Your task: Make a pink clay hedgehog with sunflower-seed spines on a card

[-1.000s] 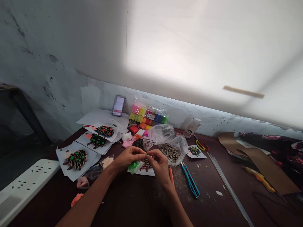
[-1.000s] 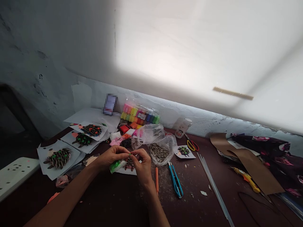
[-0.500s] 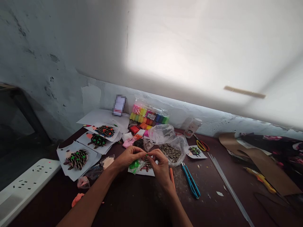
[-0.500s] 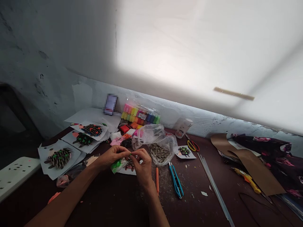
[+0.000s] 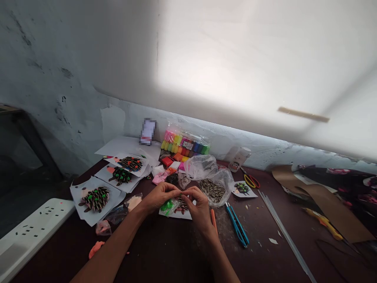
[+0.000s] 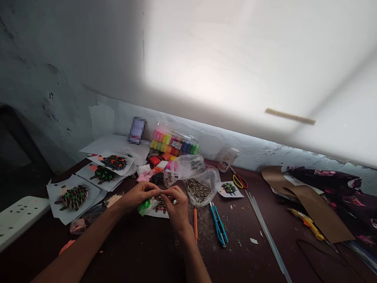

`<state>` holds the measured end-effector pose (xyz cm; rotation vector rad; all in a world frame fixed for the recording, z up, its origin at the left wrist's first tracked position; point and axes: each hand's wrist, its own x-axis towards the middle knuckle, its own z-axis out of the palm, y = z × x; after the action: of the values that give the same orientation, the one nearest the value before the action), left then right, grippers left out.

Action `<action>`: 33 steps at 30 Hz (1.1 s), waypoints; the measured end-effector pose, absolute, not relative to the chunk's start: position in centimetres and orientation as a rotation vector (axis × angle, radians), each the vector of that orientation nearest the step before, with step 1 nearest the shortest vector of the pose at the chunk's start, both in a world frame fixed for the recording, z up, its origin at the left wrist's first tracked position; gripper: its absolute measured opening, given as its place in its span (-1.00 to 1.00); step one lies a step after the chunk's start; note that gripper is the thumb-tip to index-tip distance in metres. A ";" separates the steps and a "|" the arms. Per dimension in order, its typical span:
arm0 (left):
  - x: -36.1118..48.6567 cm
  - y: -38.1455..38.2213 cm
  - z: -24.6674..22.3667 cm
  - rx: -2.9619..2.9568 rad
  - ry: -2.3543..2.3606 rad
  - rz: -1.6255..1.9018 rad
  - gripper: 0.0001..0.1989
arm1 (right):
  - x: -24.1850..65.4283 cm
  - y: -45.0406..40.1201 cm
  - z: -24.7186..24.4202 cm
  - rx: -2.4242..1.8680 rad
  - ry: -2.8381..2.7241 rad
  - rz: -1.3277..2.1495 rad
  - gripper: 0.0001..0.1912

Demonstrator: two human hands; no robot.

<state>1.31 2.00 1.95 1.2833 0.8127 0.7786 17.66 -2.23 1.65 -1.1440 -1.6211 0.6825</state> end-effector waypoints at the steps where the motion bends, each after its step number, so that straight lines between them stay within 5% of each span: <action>1: 1.3 2.0 2.0 1.294 0.808 0.764 -0.60 | 17.7 -2.2 1.6 -1.152 -1.620 0.682 -0.87; 33: 0.4 2.2 2.6 1.248 0.907 0.859 -0.63 | 18.0 -2.1 1.1 -1.214 -1.624 0.474 -0.89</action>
<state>0.39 2.16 2.59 1.2485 0.9072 0.8593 17.96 -2.07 1.06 -1.2143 -1.6237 0.4744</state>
